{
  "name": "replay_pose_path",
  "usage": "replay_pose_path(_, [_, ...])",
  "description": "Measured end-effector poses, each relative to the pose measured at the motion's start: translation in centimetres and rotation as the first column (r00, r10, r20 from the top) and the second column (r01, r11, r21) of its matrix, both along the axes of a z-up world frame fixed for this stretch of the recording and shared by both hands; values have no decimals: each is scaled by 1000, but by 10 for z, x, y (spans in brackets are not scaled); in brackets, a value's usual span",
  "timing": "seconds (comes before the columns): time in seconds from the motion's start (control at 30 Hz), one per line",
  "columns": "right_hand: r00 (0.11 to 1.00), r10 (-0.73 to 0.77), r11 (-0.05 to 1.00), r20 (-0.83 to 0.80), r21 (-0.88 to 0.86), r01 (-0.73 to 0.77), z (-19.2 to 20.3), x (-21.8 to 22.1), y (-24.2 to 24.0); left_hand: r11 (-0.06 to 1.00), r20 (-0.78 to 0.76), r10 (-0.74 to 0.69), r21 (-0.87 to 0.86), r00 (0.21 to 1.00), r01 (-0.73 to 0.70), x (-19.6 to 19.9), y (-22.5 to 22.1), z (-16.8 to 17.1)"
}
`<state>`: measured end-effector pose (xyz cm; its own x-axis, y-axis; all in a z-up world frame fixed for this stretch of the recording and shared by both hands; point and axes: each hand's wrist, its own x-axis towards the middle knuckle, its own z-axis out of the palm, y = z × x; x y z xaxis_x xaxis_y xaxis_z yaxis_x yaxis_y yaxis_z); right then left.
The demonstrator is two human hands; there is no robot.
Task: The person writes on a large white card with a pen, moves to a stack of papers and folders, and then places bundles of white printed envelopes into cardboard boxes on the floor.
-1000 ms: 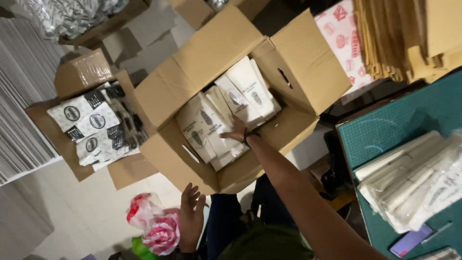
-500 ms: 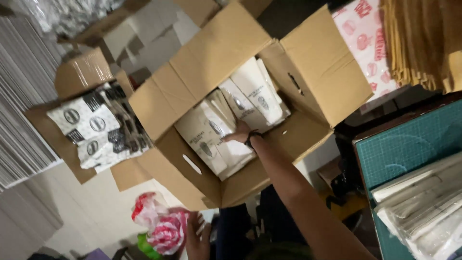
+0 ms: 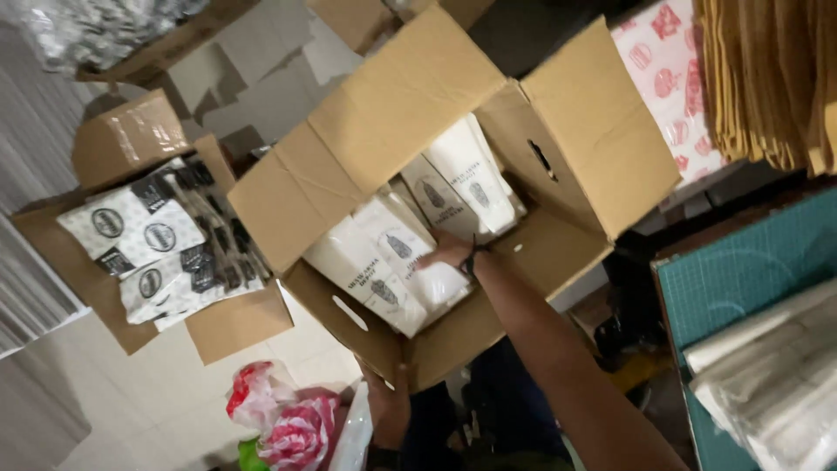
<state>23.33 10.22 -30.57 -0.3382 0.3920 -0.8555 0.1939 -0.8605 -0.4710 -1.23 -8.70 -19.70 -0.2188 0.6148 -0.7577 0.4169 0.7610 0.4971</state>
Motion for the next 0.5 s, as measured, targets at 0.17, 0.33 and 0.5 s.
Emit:
replay_pose_path(0.17, [965, -83, 996, 249, -9, 88, -4, -26, 12, 998, 79, 42, -50, 996, -38, -4, 24, 11])
replay_pose_path(0.33, [859, -297, 954, 417, 166, 250, -90, -41, -43, 987, 198, 155, -79, 968, -141, -30, 5, 6])
replay_pose_path(0.5, [899, -291, 909, 326, 387, 153, 18, -10, -60, 628, -526, -104, 624, 844, 466, -40, -25, 7])
